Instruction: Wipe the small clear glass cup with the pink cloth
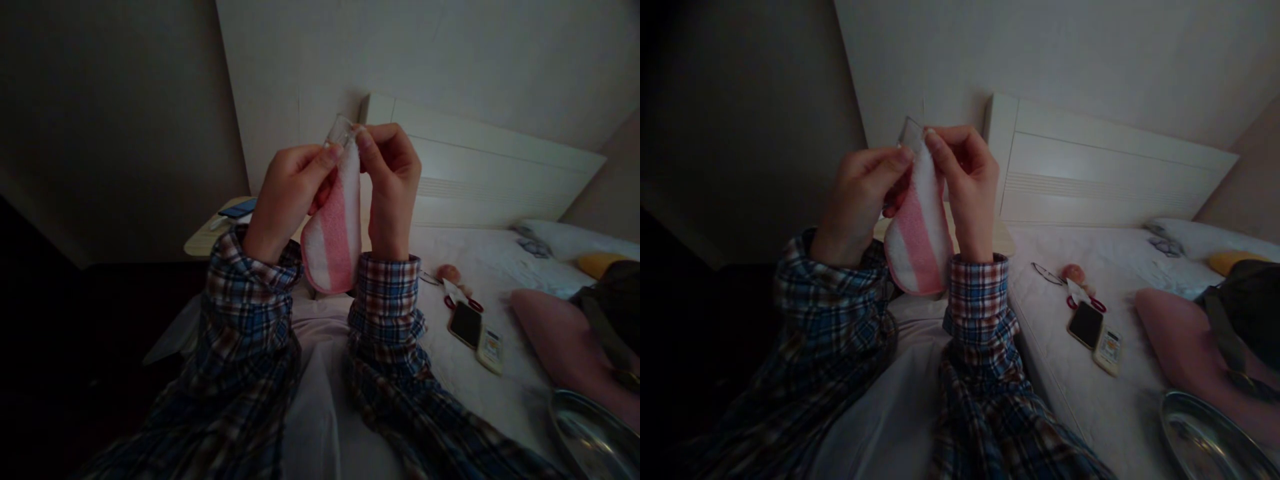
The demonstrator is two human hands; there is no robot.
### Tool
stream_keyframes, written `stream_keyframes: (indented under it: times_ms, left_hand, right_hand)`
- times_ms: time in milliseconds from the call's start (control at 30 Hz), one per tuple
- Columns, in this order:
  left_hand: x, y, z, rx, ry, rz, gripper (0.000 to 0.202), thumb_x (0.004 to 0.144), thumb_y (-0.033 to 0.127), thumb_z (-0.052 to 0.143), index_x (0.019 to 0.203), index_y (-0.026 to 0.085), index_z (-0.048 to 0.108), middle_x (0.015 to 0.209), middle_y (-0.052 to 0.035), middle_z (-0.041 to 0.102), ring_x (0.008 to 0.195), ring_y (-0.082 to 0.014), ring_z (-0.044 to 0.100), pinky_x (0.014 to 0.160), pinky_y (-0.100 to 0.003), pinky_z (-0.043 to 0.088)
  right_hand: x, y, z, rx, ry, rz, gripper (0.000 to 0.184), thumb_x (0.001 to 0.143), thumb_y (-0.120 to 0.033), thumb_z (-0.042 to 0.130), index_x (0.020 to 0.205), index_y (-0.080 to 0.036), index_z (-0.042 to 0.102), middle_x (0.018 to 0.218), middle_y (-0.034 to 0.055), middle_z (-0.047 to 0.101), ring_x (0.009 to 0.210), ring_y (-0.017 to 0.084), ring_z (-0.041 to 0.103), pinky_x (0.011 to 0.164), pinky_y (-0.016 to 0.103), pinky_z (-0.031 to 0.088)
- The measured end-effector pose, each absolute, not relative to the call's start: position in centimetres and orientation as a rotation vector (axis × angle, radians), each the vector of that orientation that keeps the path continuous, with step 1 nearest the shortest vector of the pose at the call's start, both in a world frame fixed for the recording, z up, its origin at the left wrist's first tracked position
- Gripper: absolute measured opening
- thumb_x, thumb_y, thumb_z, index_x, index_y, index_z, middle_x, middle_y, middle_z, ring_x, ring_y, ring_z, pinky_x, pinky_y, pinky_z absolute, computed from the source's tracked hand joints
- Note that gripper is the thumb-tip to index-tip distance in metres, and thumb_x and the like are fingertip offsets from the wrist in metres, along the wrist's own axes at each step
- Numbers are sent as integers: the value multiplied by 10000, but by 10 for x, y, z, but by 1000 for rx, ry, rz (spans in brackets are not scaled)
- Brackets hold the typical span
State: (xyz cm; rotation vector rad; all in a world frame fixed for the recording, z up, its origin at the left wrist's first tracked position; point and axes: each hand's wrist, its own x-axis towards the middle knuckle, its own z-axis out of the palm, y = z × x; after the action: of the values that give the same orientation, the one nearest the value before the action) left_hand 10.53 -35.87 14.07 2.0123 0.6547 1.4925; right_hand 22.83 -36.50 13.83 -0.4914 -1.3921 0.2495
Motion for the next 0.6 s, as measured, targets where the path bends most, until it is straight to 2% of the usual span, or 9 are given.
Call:
stream_keyframes:
  times_ms: [167,333,467,600]
  left_hand:
    - [105,-354,138,2052,747,1544,365,772,518,460,597,197,473,545,1,416,481,-101,389,438,-253,256]
    - [108,-354,135,2077,773,1668,344,768,508,475,591,213,467,550,-2,412,525,-125,420,454,-265,256]
    - [111,-354,134,2062,776,1693,324,760,510,488,611,222,485,566,-8,416,573,-146,452,462,-272,278]
    - [113,-352,133,2066,833,1708,325,744,503,517,593,218,478,578,-17,443,639,-164,479,478,-276,286]
  right_hand:
    - [225,-365,137,-524,-1382,248,103,798,-391,462,786,-308,522,841,-23,563,796,149,530,699,270,472]
    - [222,-368,138,-555,-1419,191,108,825,-343,425,841,-288,517,855,-16,557,737,114,517,633,215,450]
    - [223,-367,138,-552,-1428,195,104,820,-341,432,840,-286,518,894,-19,563,827,114,533,729,216,465]
    - [225,-364,136,-612,-1409,207,102,779,-394,486,836,-316,520,872,-22,560,816,144,526,756,258,457]
